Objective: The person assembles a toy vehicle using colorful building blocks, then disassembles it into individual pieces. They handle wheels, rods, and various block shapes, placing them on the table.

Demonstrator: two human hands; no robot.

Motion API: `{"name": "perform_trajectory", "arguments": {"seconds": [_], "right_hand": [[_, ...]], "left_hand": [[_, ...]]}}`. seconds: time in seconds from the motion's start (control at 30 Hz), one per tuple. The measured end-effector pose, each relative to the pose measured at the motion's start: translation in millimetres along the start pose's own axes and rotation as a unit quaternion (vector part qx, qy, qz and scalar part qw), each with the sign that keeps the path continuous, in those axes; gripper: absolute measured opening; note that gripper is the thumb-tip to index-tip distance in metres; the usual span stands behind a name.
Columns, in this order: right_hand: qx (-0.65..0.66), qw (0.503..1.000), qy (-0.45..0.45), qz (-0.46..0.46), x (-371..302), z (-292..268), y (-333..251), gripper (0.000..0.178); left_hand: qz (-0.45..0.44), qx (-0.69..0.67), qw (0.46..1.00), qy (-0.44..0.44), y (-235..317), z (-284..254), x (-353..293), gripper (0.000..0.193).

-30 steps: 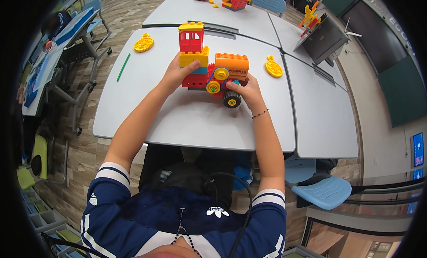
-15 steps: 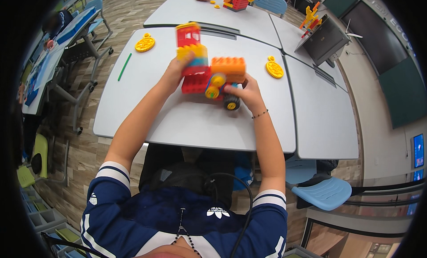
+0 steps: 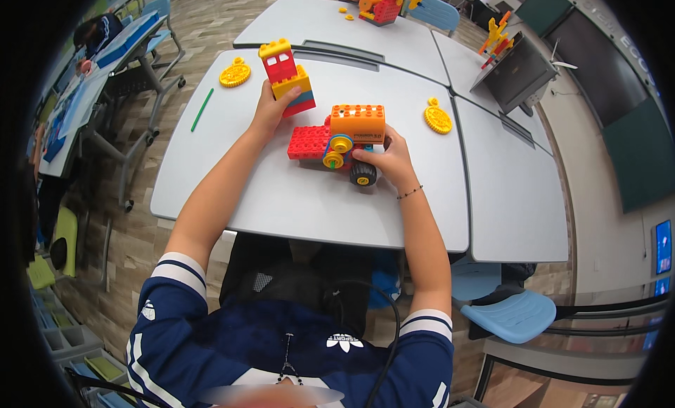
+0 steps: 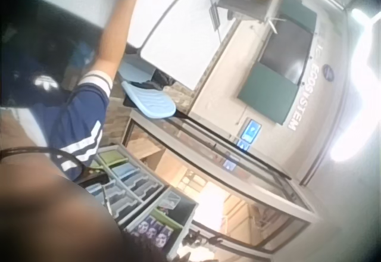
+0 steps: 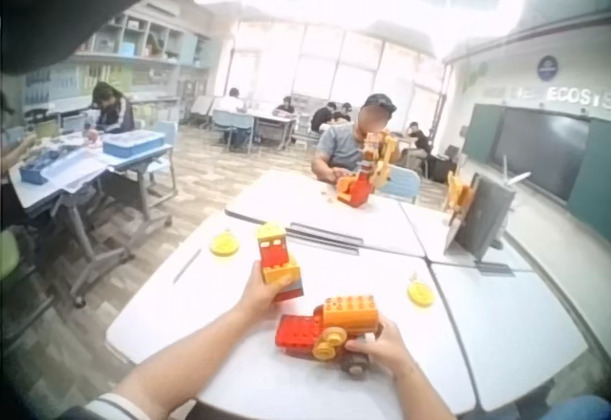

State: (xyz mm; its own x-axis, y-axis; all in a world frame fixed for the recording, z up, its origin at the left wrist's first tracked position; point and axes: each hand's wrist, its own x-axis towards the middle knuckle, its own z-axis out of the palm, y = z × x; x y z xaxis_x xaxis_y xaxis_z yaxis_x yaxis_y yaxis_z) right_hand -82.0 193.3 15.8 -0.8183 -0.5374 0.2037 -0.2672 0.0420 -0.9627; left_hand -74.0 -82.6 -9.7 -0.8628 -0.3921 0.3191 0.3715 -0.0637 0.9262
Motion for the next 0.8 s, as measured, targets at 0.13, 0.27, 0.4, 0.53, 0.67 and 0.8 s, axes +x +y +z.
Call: {"name": "perform_trajectory", "arguments": {"seconds": [0.13,0.27,0.4,0.53,0.67,0.8], "right_hand": [[0.052,0.998,0.011,0.041,0,-8,-1,0.055],[0.149,0.987,0.016,0.051,0,-18,5,0.053],[0.186,0.981,0.019,0.05,0,-26,11,0.054],[0.21,0.976,0.012,0.046,0,-29,13,0.055],[0.201,0.978,0.021,0.039,0,-30,13,0.054],[0.206,0.977,0.032,0.035,-1,-29,13,0.052]], "left_hand": [[0.045,0.108,0.993,0.0,-15,-8,27,0.068],[0.048,0.21,0.976,-0.015,-21,-5,47,0.07],[0.019,0.252,0.967,-0.031,-23,-3,54,0.07],[-0.013,0.31,0.95,-0.038,-22,-4,53,0.073],[-0.007,0.392,0.919,-0.039,-20,-8,51,0.075],[0.06,0.447,0.889,0.076,-25,-11,36,0.071]]}}
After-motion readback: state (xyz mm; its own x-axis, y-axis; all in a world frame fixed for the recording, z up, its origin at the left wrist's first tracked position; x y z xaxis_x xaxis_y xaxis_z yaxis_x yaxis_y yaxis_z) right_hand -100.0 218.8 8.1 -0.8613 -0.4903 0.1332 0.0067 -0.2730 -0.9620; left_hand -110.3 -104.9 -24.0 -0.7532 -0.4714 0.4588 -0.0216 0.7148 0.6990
